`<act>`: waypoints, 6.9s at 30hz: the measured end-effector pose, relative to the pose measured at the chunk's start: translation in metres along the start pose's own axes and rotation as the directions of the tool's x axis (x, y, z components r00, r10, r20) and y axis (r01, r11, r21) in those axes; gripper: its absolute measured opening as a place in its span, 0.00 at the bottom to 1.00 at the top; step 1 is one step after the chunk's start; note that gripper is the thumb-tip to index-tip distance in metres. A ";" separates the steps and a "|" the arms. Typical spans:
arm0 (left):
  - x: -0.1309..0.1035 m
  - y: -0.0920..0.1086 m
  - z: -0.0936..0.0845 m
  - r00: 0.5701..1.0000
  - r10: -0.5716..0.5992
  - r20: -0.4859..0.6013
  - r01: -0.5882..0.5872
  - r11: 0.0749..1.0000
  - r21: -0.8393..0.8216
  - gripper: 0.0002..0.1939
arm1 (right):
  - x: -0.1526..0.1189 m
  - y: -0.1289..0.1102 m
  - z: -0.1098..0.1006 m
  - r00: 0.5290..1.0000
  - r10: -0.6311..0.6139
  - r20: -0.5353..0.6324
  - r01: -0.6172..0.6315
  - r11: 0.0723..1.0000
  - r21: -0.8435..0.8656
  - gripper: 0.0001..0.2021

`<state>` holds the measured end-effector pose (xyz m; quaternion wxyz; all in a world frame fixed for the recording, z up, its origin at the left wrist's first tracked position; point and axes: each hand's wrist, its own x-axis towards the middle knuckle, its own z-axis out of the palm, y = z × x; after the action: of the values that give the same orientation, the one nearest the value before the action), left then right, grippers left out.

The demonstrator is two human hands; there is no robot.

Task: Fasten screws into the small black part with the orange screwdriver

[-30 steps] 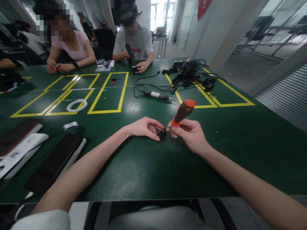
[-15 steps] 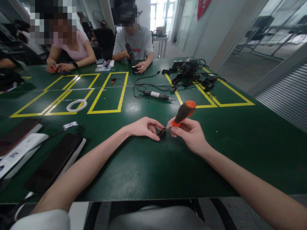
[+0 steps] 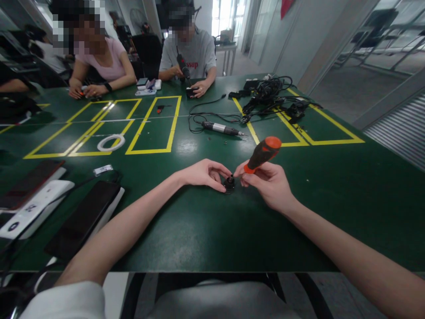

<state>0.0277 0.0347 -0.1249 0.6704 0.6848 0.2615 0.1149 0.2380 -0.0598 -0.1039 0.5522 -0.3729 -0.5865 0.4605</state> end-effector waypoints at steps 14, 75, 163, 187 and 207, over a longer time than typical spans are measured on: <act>-0.001 0.002 0.001 1.000 0.019 0.009 -0.019 1.000 0.003 0.28 | -0.001 0.001 0.001 1.000 0.000 0.006 0.000 0.999 0.044 0.14; -0.003 0.014 0.006 1.000 0.028 0.009 -0.028 0.997 0.066 0.15 | -0.003 0.004 0.005 0.999 -0.020 0.050 0.014 0.992 0.126 0.13; 0.001 0.017 0.025 0.999 -0.037 -0.041 0.033 0.996 -0.078 0.13 | -0.002 0.002 0.002 1.000 -0.013 -0.014 0.014 0.998 0.067 0.15; 0.001 0.026 0.032 0.993 -0.098 -0.071 0.094 0.994 -0.054 0.13 | 0.000 0.006 0.001 0.999 -0.047 -0.013 0.048 0.992 0.120 0.15; 0.005 0.033 0.040 0.972 -0.173 -0.161 0.167 0.984 -0.055 0.09 | 0.000 -0.003 0.002 0.996 -0.037 -0.077 0.034 0.999 -0.035 0.14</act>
<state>0.0583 0.0041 -0.0968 0.6677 0.6341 0.3714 0.1186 0.2361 -0.0609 -0.1013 0.5763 -0.3892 -0.5787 0.4260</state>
